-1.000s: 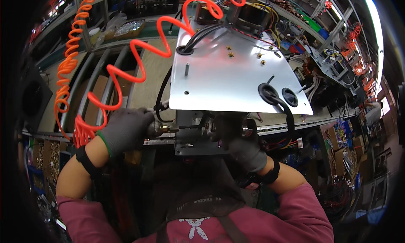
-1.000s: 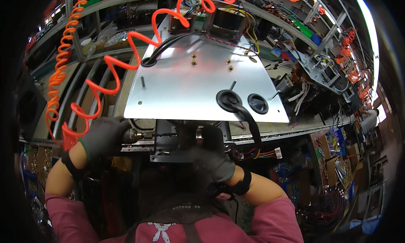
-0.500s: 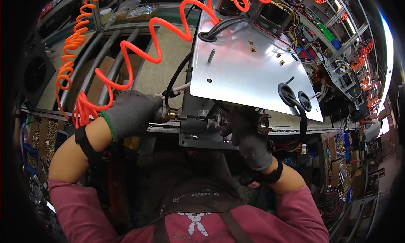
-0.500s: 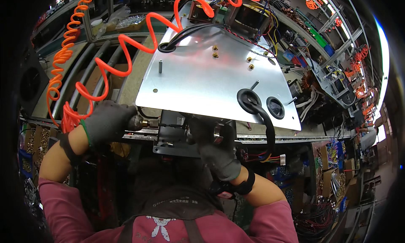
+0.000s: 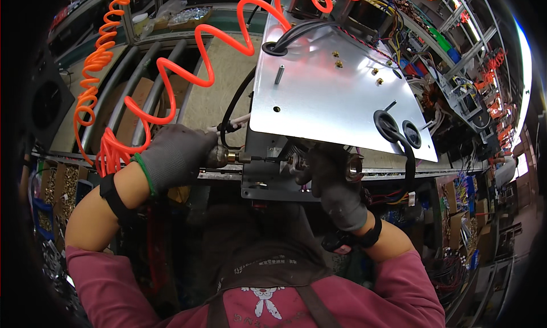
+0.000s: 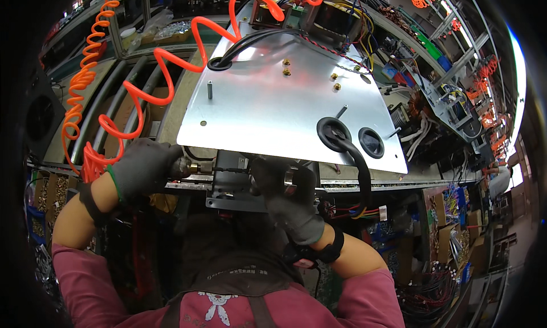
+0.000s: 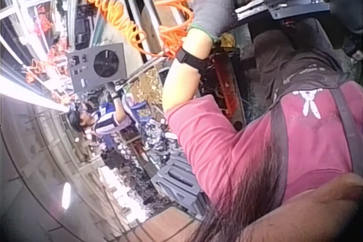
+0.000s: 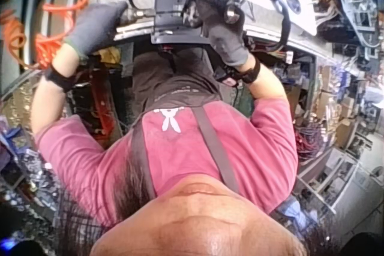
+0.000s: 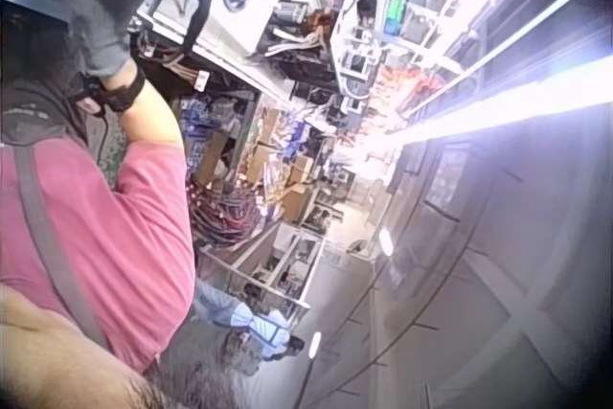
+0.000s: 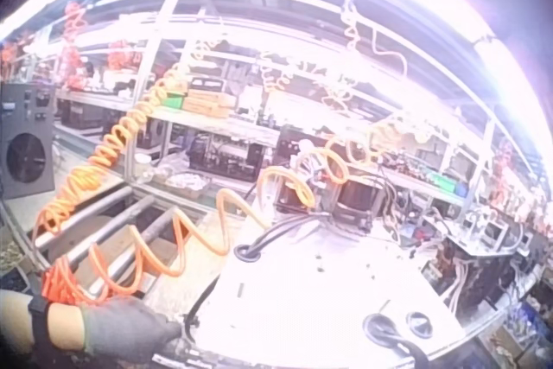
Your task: Assembling the internal components, wiring, and external housing of an industrial MIG/MAG welding machine on an assembly line.
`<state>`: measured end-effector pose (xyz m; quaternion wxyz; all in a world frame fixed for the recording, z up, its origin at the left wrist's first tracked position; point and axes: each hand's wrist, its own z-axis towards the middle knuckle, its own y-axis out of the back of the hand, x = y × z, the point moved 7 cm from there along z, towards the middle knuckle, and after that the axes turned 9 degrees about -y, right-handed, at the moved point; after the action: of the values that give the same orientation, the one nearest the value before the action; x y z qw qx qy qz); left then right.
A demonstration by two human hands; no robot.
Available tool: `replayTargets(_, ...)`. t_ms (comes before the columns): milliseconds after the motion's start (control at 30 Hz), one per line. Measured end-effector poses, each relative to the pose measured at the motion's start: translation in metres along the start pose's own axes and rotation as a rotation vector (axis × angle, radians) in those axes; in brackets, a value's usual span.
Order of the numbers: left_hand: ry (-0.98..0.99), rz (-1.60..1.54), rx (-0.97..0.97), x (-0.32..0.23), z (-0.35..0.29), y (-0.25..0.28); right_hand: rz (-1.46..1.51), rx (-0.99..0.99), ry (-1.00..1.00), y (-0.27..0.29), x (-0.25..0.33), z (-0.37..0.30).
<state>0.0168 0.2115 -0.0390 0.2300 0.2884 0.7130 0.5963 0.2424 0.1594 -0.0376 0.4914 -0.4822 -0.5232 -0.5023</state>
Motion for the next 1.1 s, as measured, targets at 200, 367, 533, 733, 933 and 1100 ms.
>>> replayTargets(200, -0.010, -0.012, -0.036, -0.004, -0.001, 0.004, -0.056, 0.103, -0.001, -0.009, 0.000, -0.002)
replayTargets(367, -0.012, 0.031, -0.036, -0.006, -0.004, 0.005, -0.108, -0.012, -0.077, -0.004, -0.004, 0.000)
replayTargets(533, -0.059, 0.070, -0.116, -0.009, -0.004, 0.008, 0.184, 0.010, 0.121, -0.008, -0.004, 0.007)
replayTargets(733, 0.049, -0.006, 0.062, -0.003, -0.002, -0.002, -0.033, -0.043, -0.053, -0.001, -0.004, 0.002)
replayTargets(933, 0.048, 0.014, 0.062, -0.007, 0.002, 0.009, 0.126, -0.089, -0.024, -0.004, 0.001, 0.002)
replayTargets(1100, 0.095, -0.028, 0.097, -0.004, 0.001, 0.002, 0.189, -0.109, -0.034, -0.001, -0.008, 0.005)
